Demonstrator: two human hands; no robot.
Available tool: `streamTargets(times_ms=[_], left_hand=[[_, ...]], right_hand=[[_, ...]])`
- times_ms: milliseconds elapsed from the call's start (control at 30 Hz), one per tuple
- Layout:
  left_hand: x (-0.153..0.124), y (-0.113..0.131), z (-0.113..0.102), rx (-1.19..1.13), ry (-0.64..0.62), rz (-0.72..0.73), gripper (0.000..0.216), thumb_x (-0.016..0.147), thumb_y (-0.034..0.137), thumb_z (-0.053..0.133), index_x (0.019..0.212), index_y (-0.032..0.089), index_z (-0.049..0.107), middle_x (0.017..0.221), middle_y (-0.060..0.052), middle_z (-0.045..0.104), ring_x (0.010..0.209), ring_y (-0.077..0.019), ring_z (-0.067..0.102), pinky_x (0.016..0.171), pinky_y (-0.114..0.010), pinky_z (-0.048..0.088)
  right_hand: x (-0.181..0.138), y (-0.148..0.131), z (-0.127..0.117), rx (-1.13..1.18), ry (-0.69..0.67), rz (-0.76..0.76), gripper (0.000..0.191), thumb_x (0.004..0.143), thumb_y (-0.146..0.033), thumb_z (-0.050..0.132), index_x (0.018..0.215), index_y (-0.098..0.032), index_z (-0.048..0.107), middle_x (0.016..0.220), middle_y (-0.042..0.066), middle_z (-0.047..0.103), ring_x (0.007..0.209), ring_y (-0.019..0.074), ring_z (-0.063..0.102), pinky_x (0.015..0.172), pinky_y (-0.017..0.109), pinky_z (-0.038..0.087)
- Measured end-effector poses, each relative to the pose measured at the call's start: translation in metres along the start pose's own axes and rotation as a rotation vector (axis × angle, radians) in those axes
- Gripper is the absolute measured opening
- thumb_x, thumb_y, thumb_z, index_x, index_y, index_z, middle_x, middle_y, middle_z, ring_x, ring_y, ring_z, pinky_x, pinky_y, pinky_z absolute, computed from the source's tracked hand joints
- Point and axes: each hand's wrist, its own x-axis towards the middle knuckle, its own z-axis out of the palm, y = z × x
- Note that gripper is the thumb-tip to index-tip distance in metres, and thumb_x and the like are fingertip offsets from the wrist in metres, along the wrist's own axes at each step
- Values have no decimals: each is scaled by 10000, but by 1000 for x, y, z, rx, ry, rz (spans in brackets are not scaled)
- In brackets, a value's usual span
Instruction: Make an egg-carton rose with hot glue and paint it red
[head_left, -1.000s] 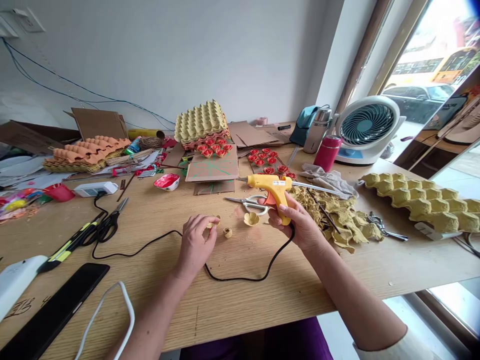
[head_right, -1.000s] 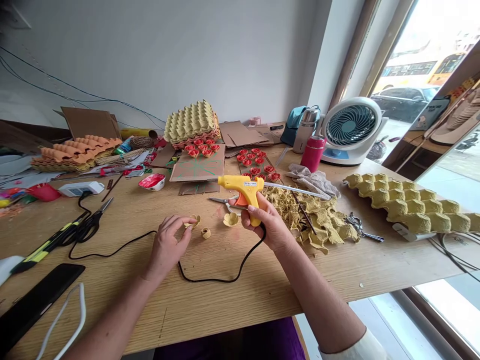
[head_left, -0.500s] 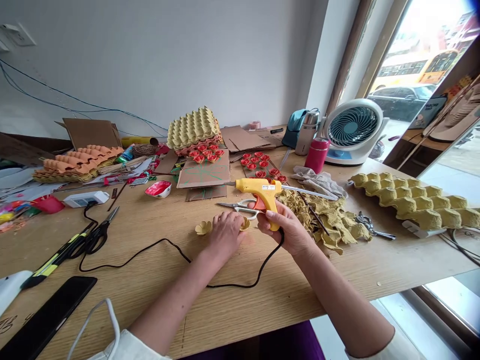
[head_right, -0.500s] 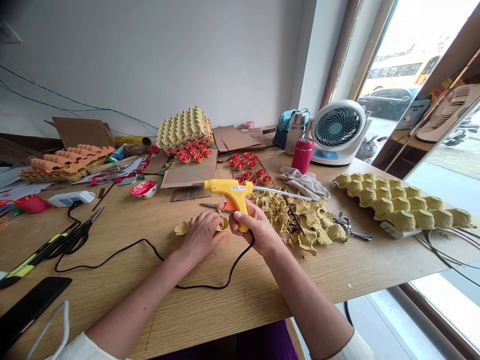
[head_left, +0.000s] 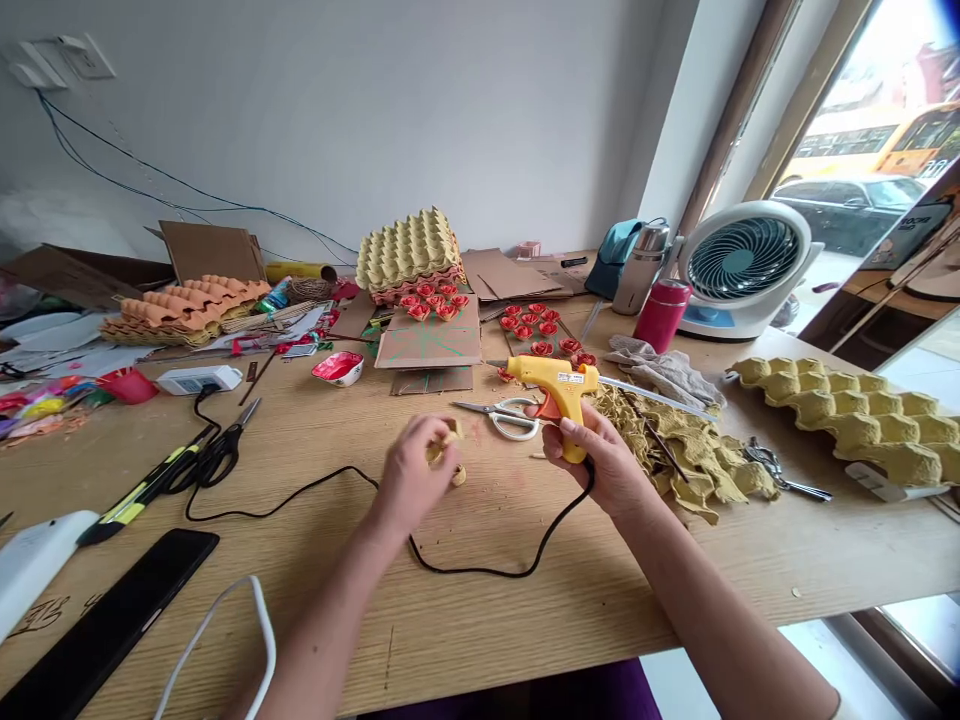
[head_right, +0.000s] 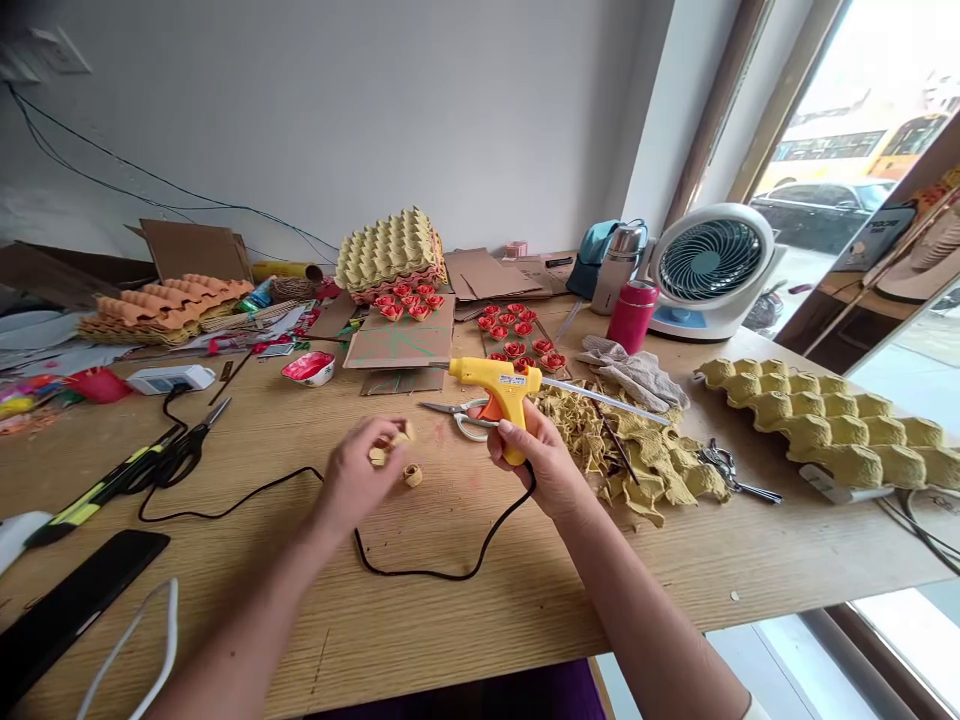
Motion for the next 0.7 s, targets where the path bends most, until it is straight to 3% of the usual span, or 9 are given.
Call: streamTargets(times_ms=[100, 233, 400, 567, 700], left_hand=[[12, -30, -17, 55, 88, -183, 109, 877, 251, 585, 783, 232, 534, 1110, -81, 755, 995, -233, 707, 845, -373, 570], [15, -50, -23, 61, 72, -234, 112, 843, 290, 618, 771, 230, 556, 1035, -72, 770, 952, -236, 715, 834, -372, 572], [13, -50, -19, 44, 61, -256, 148, 800, 291, 672, 917, 240, 597, 975, -37, 766, 860, -210, 723, 820, -351, 582], [11, -47, -15, 20, 44, -253, 335, 778, 257, 721, 1090, 240, 600, 1044, -49, 765, 933, -226, 734, 858, -364, 589], [8, -36, -12, 13, 17, -162, 390, 787, 196, 733, 1149, 230, 592, 1102, -64, 749, 989, -235, 722, 878, -369, 584]], right_hand=[[8, 11, -5, -184, 98, 47, 414, 812, -561, 737, 1000, -201, 654, 713, 17, 634, 551, 116, 446, 477, 255, 341], [19, 32, -16, -482, 182, 92, 546, 730, -682, 726, 927, -189, 601, 629, -4, 597, 518, 132, 509, 463, 256, 386], [29, 46, -24, -704, 259, 32, 477, 725, -618, 730, 919, -202, 599, 748, 32, 667, 632, 184, 620, 570, 296, 468], [34, 50, -28, -969, 330, -90, 325, 693, -516, 759, 706, -203, 671, 661, 8, 541, 717, 205, 526, 669, 322, 422], [35, 54, -32, -1080, 339, -109, 283, 734, -479, 723, 688, -201, 705, 667, 13, 529, 672, 197, 509, 676, 337, 413]])
